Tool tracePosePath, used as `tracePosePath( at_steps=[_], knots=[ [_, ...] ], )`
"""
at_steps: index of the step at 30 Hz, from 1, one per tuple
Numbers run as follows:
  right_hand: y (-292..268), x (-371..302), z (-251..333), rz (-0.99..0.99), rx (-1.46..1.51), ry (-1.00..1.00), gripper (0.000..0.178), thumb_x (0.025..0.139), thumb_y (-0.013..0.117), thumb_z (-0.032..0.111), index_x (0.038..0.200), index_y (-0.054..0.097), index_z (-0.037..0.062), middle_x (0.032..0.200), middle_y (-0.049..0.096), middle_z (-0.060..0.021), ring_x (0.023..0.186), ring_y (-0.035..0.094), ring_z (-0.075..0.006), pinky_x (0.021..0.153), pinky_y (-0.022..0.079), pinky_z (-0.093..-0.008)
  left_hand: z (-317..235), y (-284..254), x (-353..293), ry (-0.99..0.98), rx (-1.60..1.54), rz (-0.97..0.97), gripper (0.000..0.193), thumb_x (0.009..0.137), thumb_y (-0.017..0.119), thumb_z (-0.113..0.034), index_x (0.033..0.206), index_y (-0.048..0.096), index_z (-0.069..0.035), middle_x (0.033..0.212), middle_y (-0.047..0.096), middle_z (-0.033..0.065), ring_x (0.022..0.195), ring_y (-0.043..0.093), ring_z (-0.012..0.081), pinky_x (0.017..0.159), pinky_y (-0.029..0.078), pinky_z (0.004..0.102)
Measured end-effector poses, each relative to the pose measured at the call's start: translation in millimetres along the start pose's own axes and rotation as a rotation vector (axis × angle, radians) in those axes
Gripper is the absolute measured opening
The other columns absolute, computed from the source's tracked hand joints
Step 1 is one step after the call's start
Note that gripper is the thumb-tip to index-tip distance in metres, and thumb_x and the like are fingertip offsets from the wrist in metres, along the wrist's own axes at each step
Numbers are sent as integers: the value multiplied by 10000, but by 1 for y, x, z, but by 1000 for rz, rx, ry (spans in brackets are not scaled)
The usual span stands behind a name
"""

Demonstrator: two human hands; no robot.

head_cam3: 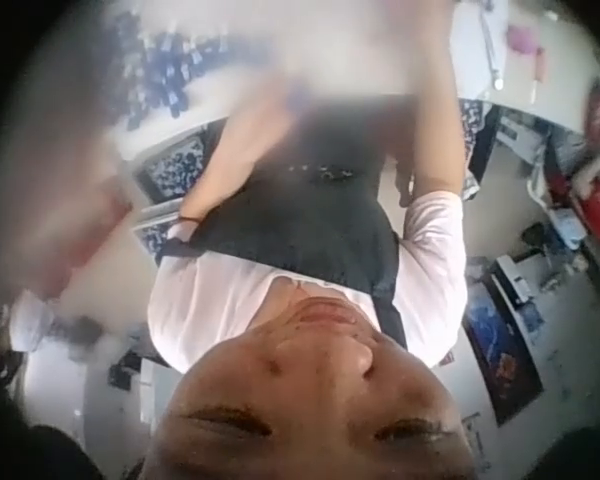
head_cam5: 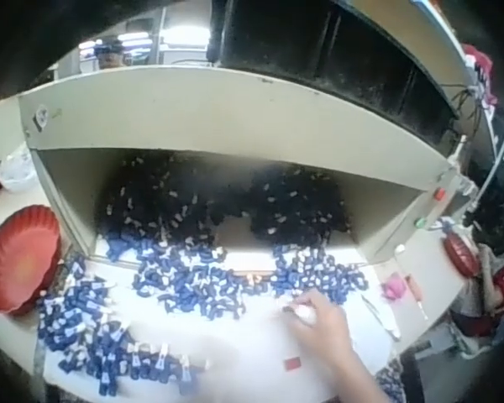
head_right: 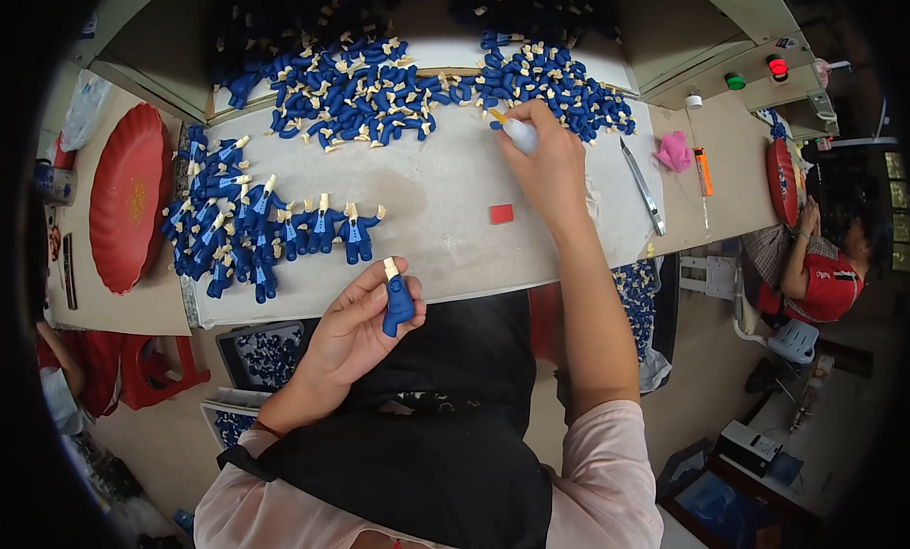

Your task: The person applies glue from a bottle to assemble figurine pieces by hand, gathers the assembled figurines into a red tray, pulls down additional parts from an upper shelf onto the table, and assembles more figurines using glue.

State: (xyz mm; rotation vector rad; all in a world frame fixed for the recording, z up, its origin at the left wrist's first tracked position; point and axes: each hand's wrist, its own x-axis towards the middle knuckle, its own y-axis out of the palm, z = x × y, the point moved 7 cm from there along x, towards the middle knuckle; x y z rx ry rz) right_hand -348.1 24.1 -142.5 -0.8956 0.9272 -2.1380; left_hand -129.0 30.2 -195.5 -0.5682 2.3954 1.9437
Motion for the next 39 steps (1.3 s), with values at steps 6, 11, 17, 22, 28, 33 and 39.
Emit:
tracePosePath(
  at_steps=[6,11,17,22,28,33,39],
  knots=[
    [-3,-9,4,21,55,65,174,664,644,62,811,553,47,761,585,-85,703,575,-259,632,450,-315,1,4,4,6,44,22,322,859,443,-126,1161,412,-18,963,514,109,934,512,205,833,408,305],
    [12,-1,45,7,176,-201,164,647,655,46,795,585,32,820,573,-79,752,568,-222,660,437,-275,4,3,0,1,22,-4,317,859,446,-132,1156,419,-23,959,516,100,934,512,196,832,408,303],
    [43,12,60,132,95,-131,176,654,658,80,796,581,10,776,532,-102,686,541,-261,604,421,-329,-3,5,-3,28,46,-17,309,858,448,-131,1147,426,-25,952,520,96,924,510,189,828,404,300],
    [34,1,53,122,218,-110,138,687,626,49,795,548,12,757,552,-77,665,556,-193,577,421,-292,-6,5,-4,43,22,15,306,858,447,-126,1147,427,-26,953,519,94,922,507,189,822,401,298],
    [0,-55,43,168,783,250,107,735,547,-19,839,523,-11,769,569,-83,648,543,-112,558,427,-218,-2,6,3,31,53,13,301,856,448,-114,1144,430,-26,958,526,89,929,513,193,817,409,293],
    [-18,-96,38,152,946,407,142,703,531,-88,837,515,-45,758,558,-108,623,535,-118,563,428,-211,3,15,15,41,118,26,289,855,444,-88,1137,434,-28,968,534,85,935,521,184,810,417,278],
    [-51,-119,47,11,609,327,159,659,616,-50,807,578,-6,715,595,-43,601,533,-67,563,408,-170,18,14,22,3,221,-40,249,836,480,-90,1078,449,-38,968,528,104,904,533,191,788,428,280]
  ],
)
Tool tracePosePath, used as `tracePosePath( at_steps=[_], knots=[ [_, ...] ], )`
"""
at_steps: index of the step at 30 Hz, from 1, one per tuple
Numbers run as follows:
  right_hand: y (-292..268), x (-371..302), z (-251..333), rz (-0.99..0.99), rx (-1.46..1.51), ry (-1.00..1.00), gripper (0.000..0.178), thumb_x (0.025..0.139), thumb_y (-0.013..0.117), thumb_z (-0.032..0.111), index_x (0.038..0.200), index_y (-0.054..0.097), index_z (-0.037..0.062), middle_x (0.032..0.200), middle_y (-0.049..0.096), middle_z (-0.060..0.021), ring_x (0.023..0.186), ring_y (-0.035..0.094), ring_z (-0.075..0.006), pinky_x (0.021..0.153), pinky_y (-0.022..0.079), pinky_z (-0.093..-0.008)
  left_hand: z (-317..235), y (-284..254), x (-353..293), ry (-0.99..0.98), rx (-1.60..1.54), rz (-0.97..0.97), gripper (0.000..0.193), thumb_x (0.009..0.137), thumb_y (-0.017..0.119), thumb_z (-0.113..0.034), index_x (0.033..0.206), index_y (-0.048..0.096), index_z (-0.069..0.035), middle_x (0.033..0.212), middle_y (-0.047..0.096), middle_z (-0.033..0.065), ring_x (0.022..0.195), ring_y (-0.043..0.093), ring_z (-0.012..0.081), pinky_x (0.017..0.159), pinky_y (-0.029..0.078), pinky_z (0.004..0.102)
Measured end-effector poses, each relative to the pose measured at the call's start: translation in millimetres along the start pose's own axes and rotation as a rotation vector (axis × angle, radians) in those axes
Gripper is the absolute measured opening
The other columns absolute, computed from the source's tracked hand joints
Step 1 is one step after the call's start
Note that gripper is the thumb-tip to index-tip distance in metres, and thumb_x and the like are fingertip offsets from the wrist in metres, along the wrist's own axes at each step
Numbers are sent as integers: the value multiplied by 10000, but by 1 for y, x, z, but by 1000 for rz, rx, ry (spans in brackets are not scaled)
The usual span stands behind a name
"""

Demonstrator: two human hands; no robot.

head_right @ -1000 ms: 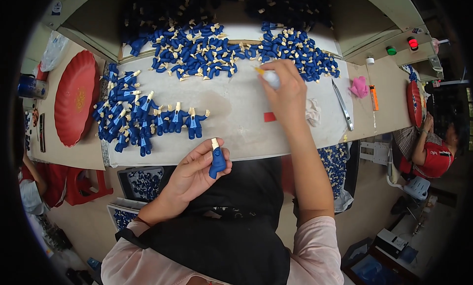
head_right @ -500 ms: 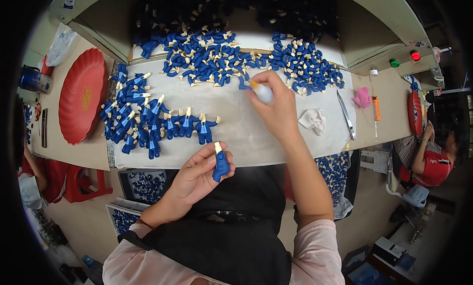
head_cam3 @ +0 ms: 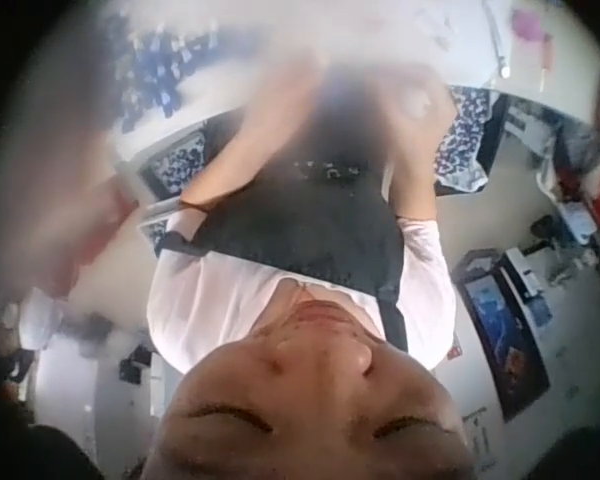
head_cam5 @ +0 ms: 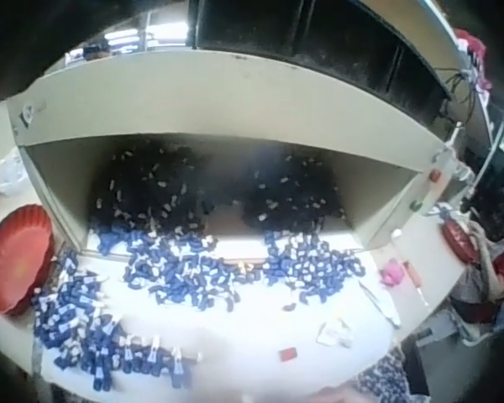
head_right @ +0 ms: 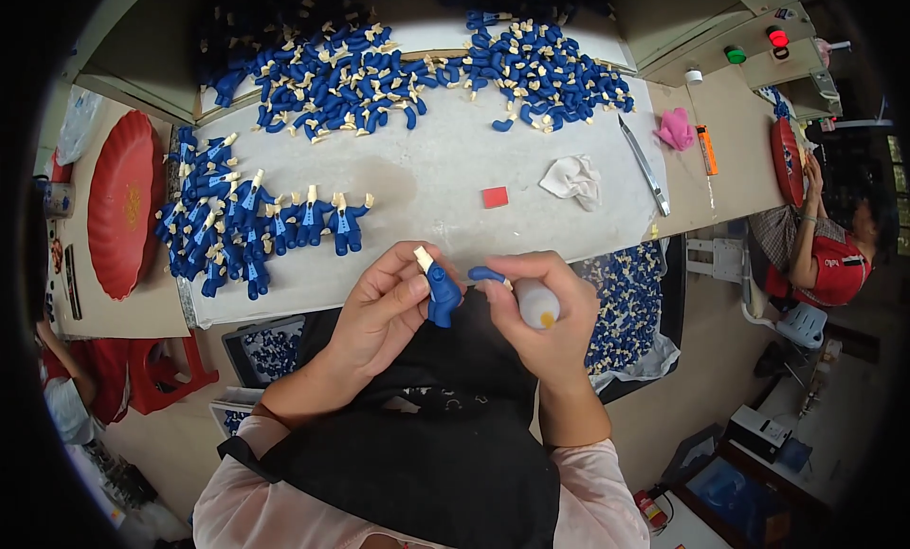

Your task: The person applies glue from a bottle to assemble figurine pieces by hand, gathers the assembled figurines into a red tray, pulls down additional parts from an upper shelf onto the table, and assembles more figurines using glue.

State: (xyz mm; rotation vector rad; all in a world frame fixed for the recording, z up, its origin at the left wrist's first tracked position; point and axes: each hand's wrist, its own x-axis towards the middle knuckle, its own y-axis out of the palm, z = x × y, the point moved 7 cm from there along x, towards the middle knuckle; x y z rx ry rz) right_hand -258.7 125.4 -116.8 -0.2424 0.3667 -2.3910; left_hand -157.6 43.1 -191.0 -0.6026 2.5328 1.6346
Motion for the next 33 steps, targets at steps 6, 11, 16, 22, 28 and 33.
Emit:
tracePosePath(
  at_steps=[6,11,16,22,28,33],
  knots=[
    [5,-10,12,-53,-111,-150,148,636,647,-33,759,574,4,654,578,-58,537,525,-77,509,404,-183,-2,2,-3,69,97,-14,215,814,514,-75,1019,461,-38,954,541,89,902,523,130,797,414,245],
    [11,-11,21,-30,-227,-183,137,637,645,-33,754,579,-8,654,584,-75,553,550,-108,515,415,-196,-6,1,-4,178,231,-3,209,796,527,-7,997,467,-15,952,543,69,907,511,112,801,397,243],
    [16,-12,23,-3,-272,-167,131,643,643,-31,756,577,-15,657,587,-89,569,564,-129,529,425,-206,-10,3,-6,249,279,44,215,794,519,16,1001,464,3,965,541,80,920,516,122,807,406,243],
    [18,-13,21,-5,-285,-124,131,643,643,-32,755,577,-17,659,586,-97,570,568,-142,534,430,-213,-13,3,-7,286,316,66,217,792,513,33,1002,463,17,973,536,86,930,514,121,819,408,242],
    [20,-14,21,-5,-326,-144,135,637,647,-30,752,577,-16,656,581,-101,561,569,-165,527,435,-227,-12,4,-8,303,335,63,218,793,517,30,1004,463,20,971,535,86,924,517,120,819,412,241],
    [19,-15,20,-11,-351,-180,150,626,649,-35,753,573,-14,651,573,-104,555,567,-187,516,437,-239,-12,2,-7,309,349,61,218,795,516,29,1006,465,24,968,535,83,925,515,116,821,412,239]
  ],
)
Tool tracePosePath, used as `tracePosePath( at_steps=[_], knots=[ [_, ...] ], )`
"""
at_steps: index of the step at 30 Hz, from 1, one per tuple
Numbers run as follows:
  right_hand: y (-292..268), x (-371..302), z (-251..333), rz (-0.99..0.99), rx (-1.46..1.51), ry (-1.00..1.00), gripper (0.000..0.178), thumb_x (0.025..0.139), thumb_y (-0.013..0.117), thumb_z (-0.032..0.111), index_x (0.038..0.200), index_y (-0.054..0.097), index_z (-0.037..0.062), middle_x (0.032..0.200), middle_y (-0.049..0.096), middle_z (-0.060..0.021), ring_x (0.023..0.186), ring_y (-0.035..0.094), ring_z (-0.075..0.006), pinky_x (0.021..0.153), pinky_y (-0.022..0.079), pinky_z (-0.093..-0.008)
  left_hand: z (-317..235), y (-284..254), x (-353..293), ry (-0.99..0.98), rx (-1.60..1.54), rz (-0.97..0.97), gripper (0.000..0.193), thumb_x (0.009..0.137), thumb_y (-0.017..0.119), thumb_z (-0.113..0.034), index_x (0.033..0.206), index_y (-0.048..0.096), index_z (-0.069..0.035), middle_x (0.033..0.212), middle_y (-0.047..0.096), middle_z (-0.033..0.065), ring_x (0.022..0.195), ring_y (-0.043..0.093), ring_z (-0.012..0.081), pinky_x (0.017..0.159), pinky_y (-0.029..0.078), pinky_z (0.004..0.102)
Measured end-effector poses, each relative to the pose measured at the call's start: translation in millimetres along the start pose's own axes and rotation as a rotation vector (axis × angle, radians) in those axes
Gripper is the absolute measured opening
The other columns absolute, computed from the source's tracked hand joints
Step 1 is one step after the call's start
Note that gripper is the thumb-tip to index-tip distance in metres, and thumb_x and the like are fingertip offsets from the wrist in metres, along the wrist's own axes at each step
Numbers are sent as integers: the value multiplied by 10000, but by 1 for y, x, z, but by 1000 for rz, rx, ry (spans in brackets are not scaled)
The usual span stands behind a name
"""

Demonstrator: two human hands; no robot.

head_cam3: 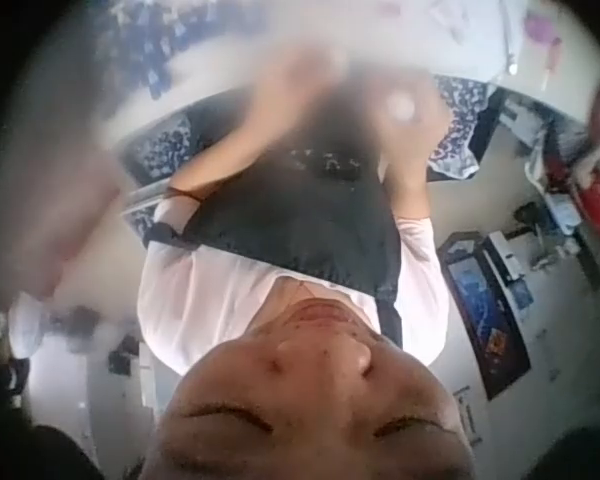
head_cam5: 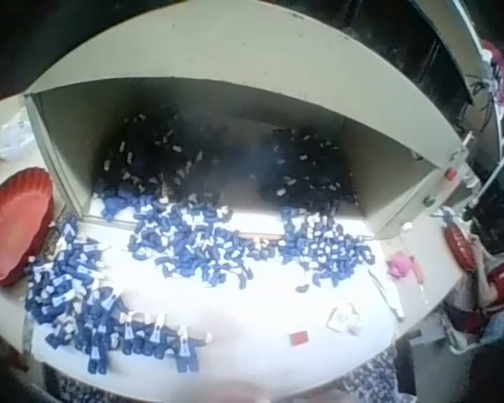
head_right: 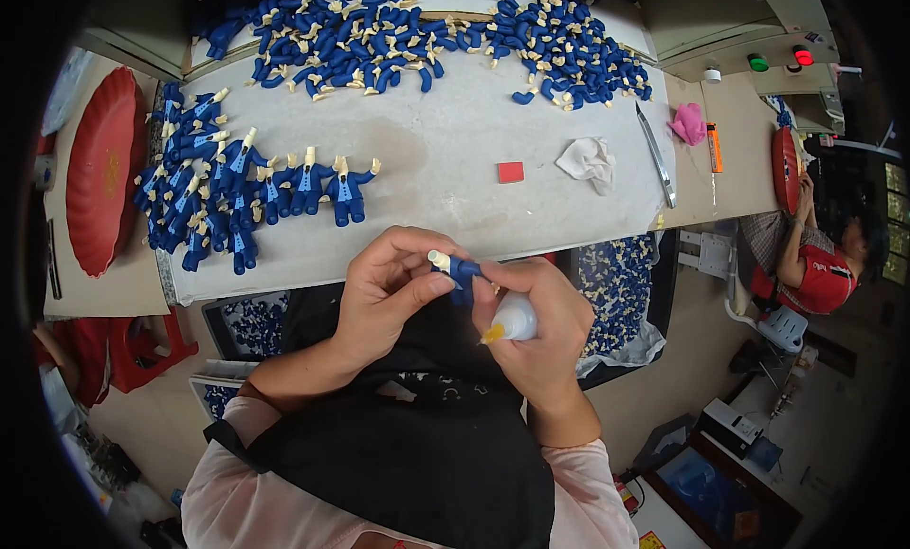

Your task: The person applies glue from a bottle to assemble figurine pieces by hand, gathers the assembled figurines into a red tray, pulls down additional parts from an upper shelf onto the table, and assembles more figurines using glue.

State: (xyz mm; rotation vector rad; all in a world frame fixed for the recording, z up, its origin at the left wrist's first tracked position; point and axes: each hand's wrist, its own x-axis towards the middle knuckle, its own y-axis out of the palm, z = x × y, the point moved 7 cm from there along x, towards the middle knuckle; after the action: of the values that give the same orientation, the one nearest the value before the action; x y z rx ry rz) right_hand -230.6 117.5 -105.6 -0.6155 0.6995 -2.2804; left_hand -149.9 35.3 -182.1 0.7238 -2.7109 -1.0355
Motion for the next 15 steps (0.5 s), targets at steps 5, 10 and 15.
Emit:
tracePosePath(
  at_steps=[5,10,15],
  knots=[
    [0,0,4,13,0,-89,181,619,646,-50,776,566,-9,666,566,-116,557,564,-196,510,435,-243,3,-1,-1,-25,-21,17,221,796,523,15,1010,472,30,985,535,84,928,512,112,817,413,236],
    [0,-3,0,18,-1,-39,170,626,642,-48,772,562,-9,668,567,-111,547,559,-192,507,428,-235,4,-1,-1,-34,2,18,218,795,528,9,1006,479,33,989,533,86,927,514,114,805,420,236],
    [1,-3,0,24,14,19,165,630,646,-43,769,562,-11,655,568,-102,535,553,-180,503,424,-229,0,0,-1,19,58,-5,208,783,539,17,987,503,29,971,535,87,915,524,123,792,428,235]
  ],
)
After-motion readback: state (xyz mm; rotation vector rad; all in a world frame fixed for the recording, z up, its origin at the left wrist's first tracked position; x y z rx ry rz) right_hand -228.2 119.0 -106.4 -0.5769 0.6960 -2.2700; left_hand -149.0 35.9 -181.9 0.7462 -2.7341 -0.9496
